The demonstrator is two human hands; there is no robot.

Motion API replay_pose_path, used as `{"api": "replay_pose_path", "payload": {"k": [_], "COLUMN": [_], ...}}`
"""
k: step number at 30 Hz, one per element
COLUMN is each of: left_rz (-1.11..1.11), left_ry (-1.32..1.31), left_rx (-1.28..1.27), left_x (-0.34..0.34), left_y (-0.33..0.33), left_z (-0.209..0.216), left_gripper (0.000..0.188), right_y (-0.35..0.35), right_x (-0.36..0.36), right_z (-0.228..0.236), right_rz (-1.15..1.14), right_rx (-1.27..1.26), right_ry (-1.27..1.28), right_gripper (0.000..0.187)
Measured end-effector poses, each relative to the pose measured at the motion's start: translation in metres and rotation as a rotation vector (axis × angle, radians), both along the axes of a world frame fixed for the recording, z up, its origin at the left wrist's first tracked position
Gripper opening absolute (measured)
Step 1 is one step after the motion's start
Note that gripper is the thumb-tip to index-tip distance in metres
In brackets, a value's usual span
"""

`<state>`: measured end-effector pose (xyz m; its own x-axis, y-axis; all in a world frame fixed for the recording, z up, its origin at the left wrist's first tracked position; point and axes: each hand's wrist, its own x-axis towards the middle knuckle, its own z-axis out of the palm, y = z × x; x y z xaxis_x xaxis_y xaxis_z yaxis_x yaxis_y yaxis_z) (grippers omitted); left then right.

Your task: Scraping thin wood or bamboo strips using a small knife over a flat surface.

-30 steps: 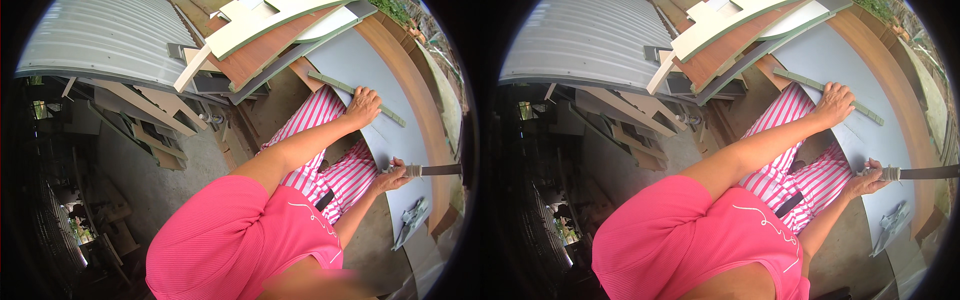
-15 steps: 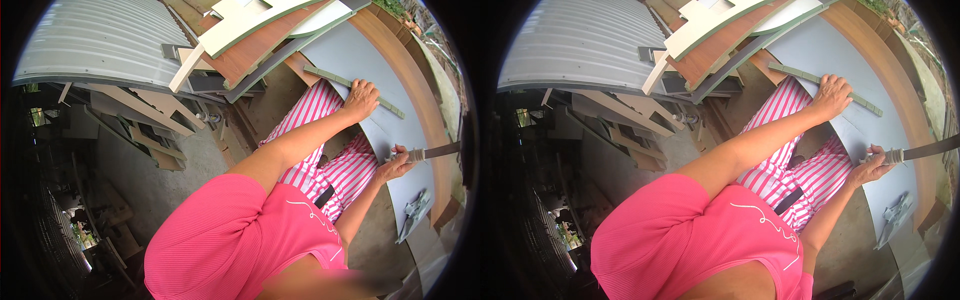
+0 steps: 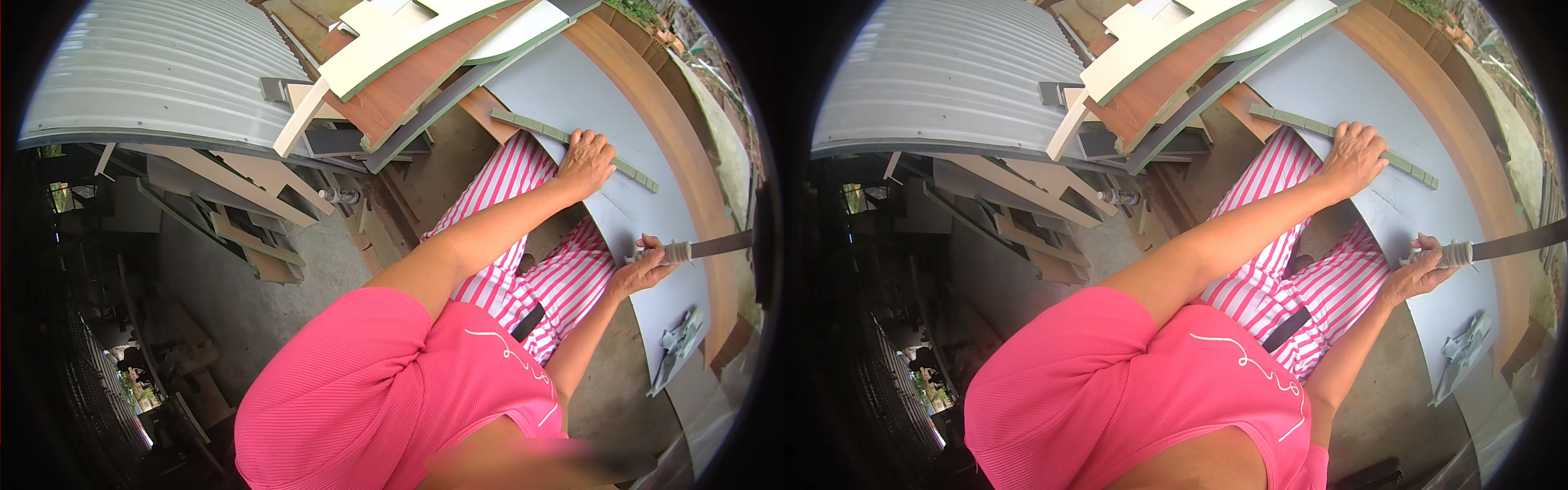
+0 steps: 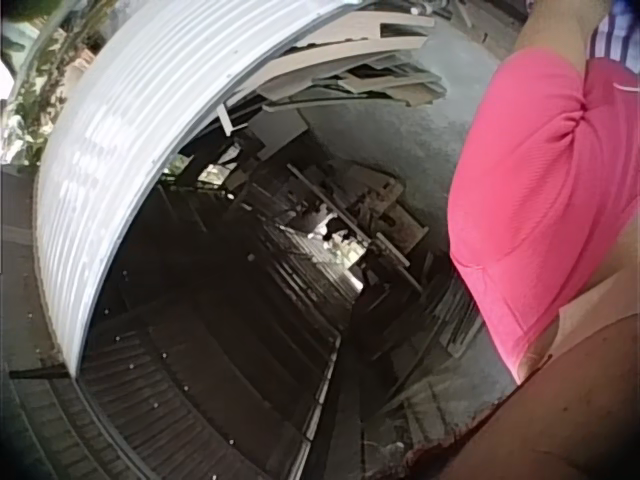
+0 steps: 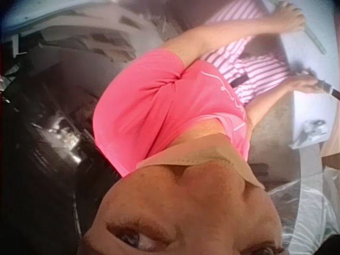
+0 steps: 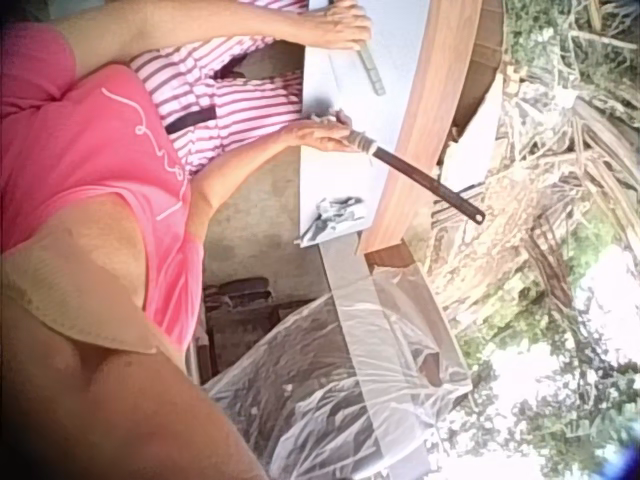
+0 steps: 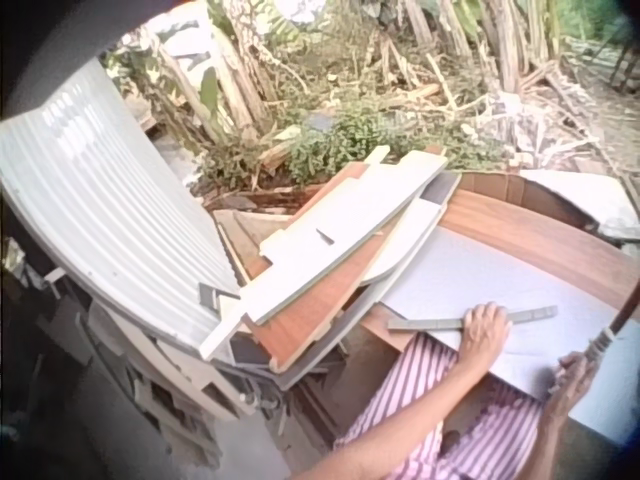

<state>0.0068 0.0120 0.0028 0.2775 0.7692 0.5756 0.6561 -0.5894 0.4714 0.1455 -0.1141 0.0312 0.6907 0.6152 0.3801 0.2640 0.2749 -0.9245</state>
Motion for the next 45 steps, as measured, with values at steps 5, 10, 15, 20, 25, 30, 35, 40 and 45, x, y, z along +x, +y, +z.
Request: {"api": "replay_pose_path", "payload": {"k": [5,10,15,20,25,30,35,40,45], "left_rz": [-0.008,0.005,-0.005,-0.008,-0.007,-0.014,-0.008,0.006,-0.012], "left_ry": [0.0,0.015,0.006,0.003,-0.001,0.004,0.001,0.031,0.031], "left_rx": [-0.001,0.01,0.004,0.005,-0.007,-0.011,0.02,-0.025,-0.051], "left_x": [0.0,-0.003,-0.002,-0.002,-0.002,0.002,0.0,-0.006,-0.004], "left_y": [0.0,0.0,0.001,0.0,-0.001,0.0,0.002,0.002,0.001], "left_z": [0.001,0.001,0.002,0.003,0.003,0.003,0.003,0.005,0.005], "left_gripper": [0.02,0.02,0.02,0.02,0.022,0.021,0.02,0.02,0.02], "right_y": [0.003,-0.013,-0.022,0.001,0.004,-0.02,-0.01,0.01,-0.025], "right_x": [0.005,-0.003,-0.011,0.0,-0.002,-0.008,-0.009,-0.008,-0.03], "right_z": [-0.005,-0.011,-0.013,-0.007,-0.003,-0.013,-0.006,0.008,0.02], "right_rz": [0.057,0.097,0.083,0.105,0.125,0.125,0.131,0.102,0.107], "right_rx": [-0.01,-0.026,-0.062,-0.009,-0.019,-0.072,-0.002,-0.093,-0.71], "right_ry": [-0.039,-0.011,0.053,0.012,-0.016,0.017,0.094,0.037,-0.148], "right_gripper": [0.055,0.056,0.057,0.054,0.053,0.055,0.042,0.041,0.061]}}
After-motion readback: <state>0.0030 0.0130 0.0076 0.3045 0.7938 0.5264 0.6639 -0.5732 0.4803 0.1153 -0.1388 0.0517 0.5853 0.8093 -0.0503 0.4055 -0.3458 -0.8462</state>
